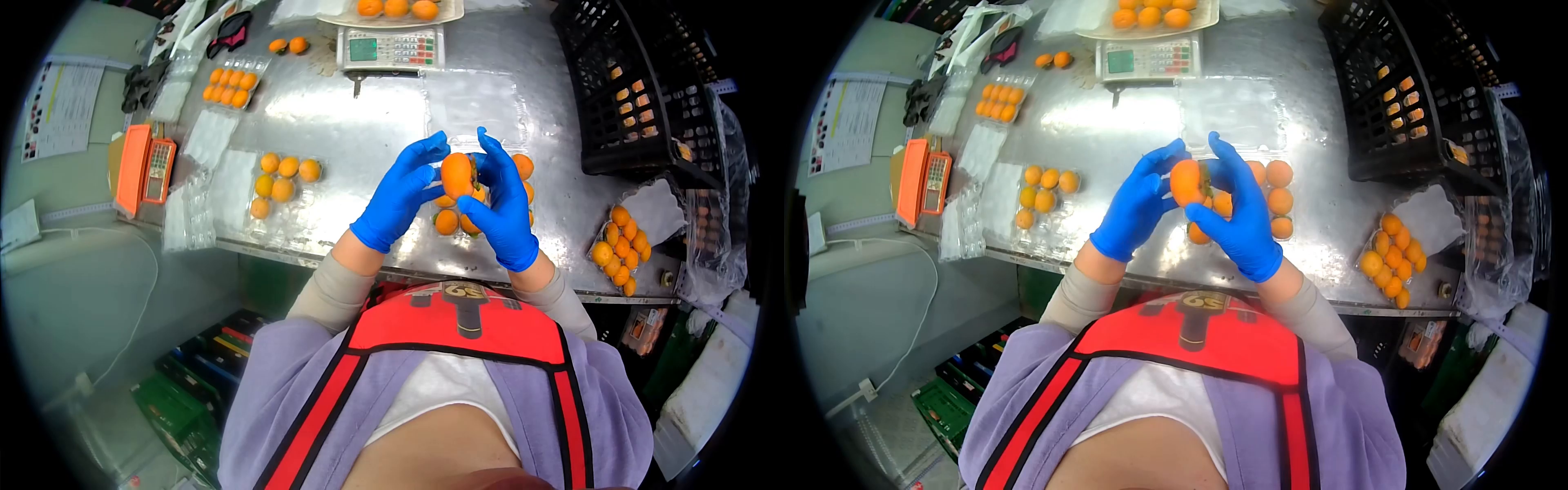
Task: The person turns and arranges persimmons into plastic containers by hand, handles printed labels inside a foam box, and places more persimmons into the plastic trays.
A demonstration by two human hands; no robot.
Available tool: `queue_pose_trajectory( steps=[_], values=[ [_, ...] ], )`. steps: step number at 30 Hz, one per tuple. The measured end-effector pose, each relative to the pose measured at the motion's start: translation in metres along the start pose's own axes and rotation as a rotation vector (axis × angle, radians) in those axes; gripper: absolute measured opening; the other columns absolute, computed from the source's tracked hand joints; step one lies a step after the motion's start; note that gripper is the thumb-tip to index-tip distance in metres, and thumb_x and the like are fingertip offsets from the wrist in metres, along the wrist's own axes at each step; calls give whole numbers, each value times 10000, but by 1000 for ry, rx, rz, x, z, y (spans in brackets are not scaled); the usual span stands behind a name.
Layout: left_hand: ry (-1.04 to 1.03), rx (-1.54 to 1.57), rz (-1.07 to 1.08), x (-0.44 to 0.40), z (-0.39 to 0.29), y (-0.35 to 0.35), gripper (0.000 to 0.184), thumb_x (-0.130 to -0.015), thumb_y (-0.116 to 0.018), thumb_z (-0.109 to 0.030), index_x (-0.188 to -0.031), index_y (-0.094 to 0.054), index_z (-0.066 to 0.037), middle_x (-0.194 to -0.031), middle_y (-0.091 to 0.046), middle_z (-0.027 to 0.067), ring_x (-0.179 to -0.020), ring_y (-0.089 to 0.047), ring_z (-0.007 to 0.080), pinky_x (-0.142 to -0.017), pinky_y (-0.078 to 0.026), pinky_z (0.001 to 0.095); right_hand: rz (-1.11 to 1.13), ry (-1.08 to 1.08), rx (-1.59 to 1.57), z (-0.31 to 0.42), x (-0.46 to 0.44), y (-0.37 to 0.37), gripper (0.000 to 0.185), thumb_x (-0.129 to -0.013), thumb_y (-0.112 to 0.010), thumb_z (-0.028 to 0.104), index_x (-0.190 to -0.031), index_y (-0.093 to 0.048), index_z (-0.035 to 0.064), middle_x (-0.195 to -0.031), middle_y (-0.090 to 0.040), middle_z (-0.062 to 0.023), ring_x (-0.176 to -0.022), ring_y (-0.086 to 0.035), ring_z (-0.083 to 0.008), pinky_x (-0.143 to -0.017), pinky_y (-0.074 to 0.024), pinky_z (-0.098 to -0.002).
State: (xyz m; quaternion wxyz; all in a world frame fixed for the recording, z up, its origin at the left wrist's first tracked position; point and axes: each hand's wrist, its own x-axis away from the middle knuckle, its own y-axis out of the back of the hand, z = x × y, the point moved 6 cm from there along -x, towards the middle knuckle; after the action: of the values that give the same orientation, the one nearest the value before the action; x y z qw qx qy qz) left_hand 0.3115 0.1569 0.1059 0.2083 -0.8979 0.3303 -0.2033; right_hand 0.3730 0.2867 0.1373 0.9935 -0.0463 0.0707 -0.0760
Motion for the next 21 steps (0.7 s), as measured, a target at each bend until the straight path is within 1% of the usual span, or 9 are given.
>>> queue_pose_trajectory(
  steps=[4,6,7,9,13,16,18,20,21],
  values=[
    [-67,25,26,3,-5,-7,711,-815,-640,-411,-1377,-344,-91,-1362,-401,102,-1210,-462,254,-970,-426,394,-27,-38,10,1,3,-3,740,-780,-695,134,-1408,-309,71,-1111,-536,-77,-1064,-509,-165,-936,-398,-306],
    [-140,9,71,4,-7,-8,665,-805,-676,-299,-1353,-376,-71,-1347,-424,100,-1187,-484,246,-970,-430,380,-44,-63,28,0,4,-2,735,-778,-701,138,-1403,-320,69,-1108,-538,-74,-1062,-510,-163,-932,-402,-304],
    [-140,9,70,4,-8,-8,665,-805,-676,-299,-1353,-376,-71,-1347,-424,100,-1187,-484,246,-970,-430,380,-48,-81,28,-2,5,-1,730,-775,-710,142,-1396,-334,68,-1102,-540,-70,-1050,-514,-159,-925,-406,-300],
    [-153,-14,55,7,-9,-10,571,-795,-645,-124,-1313,-419,-47,-1309,-471,108,-1102,-542,221,-965,-429,355,-51,-100,28,-4,6,-1,725,-771,-720,147,-1389,-349,67,-1096,-543,-67,-1039,-517,-156,-918,-410,-297],
    [-187,-41,78,8,-9,-13,533,-802,-629,-93,-1297,-437,-46,-1283,-496,98,-1095,-545,211,-936,-450,344,-46,-121,25,-5,6,-3,720,-759,-740,148,-1374,-373,64,-1078,-546,-59,-1011,-521,-146,-904,-418,-291],
    [-193,-59,48,9,-11,-13,494,-808,-615,-69,-1276,-460,-39,-1243,-526,103,-1075,-554,203,-917,-461,333,-50,-105,65,-4,5,-5,713,-753,-747,144,-1362,-387,60,-1082,-547,-63,-1015,-521,-150,-904,-421,-294],
    [-147,-81,18,8,-12,-12,476,-811,-613,-68,-1264,-472,-27,-1210,-544,118,-1050,-565,191,-901,-471,326,-48,-96,85,-6,4,-7,706,-749,-750,142,-1354,-397,56,-1089,-547,-69,-1024,-523,-156,-907,-423,-299],
    [-151,-93,-17,8,-15,-13,452,-819,-604,-72,-1252,-486,-19,-1182,-560,120,-1026,-574,182,-889,-474,320,-49,-20,68,-6,4,-10,665,-736,-756,132,-1310,-432,44,-1114,-542,-87,-1045,-527,-178,-908,-428,-311],
    [-155,-105,-51,7,-15,-12,429,-826,-596,-76,-1239,-501,-12,-1154,-576,122,-1001,-583,174,-878,-477,314,-47,-21,68,-9,4,-9,665,-736,-756,132,-1310,-432,44,-1114,-542,-87,-1045,-527,-178,-908,-428,-311]
  ],
)
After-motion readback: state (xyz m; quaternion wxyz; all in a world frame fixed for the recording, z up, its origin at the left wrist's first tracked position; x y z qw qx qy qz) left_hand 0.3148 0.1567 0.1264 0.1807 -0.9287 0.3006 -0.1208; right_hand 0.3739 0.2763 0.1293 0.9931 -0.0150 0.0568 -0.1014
